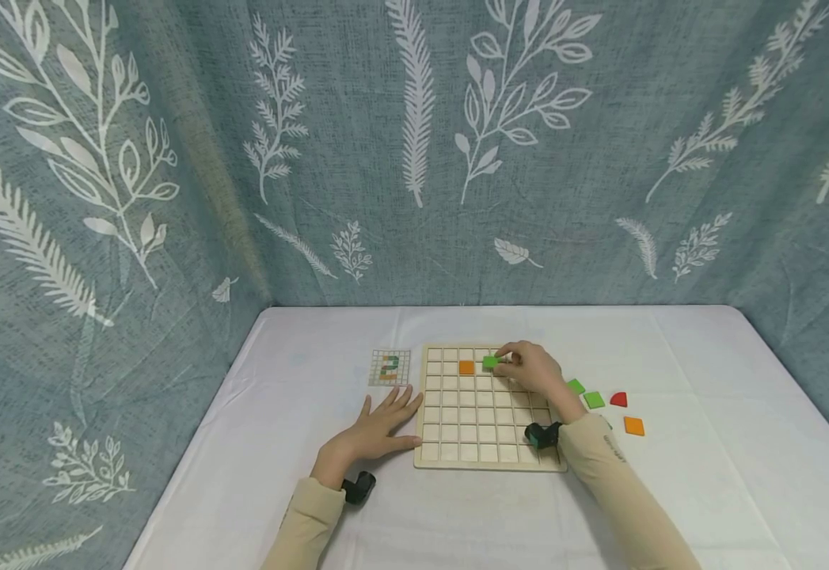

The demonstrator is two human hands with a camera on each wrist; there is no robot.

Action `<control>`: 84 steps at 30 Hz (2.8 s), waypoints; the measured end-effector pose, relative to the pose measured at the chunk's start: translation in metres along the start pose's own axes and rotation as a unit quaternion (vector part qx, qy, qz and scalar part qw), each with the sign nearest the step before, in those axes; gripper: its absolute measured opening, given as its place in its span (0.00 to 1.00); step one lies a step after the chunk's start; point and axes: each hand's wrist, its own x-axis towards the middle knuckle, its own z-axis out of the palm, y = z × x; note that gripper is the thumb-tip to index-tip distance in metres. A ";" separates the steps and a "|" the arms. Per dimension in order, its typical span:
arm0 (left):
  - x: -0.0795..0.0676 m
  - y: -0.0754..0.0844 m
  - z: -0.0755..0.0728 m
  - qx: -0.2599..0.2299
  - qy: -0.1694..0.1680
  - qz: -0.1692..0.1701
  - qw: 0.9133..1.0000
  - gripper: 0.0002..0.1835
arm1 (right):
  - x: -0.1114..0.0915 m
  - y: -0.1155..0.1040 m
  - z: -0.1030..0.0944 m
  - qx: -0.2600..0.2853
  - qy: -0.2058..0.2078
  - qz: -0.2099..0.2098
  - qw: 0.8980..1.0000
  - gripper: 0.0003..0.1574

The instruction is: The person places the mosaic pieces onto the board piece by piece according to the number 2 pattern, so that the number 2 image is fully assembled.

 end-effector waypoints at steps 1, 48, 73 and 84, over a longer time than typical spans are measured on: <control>0.000 0.000 0.000 0.001 0.000 0.002 1.000 0.40 | 0.001 0.000 0.001 -0.001 -0.003 0.000 1.000 0.18; -0.002 0.000 -0.001 0.001 -0.001 0.009 1.000 0.40 | 0.001 0.007 0.010 -0.012 -0.003 0.001 1.000 0.17; -0.002 -0.001 -0.002 0.001 -0.003 0.014 1.000 0.40 | -0.010 0.020 -0.018 -0.020 0.009 0.056 0.998 0.18; -0.002 -0.002 -0.002 0.003 -0.002 0.012 1.000 0.40 | -0.016 0.032 -0.027 -0.033 0.015 0.072 0.997 0.20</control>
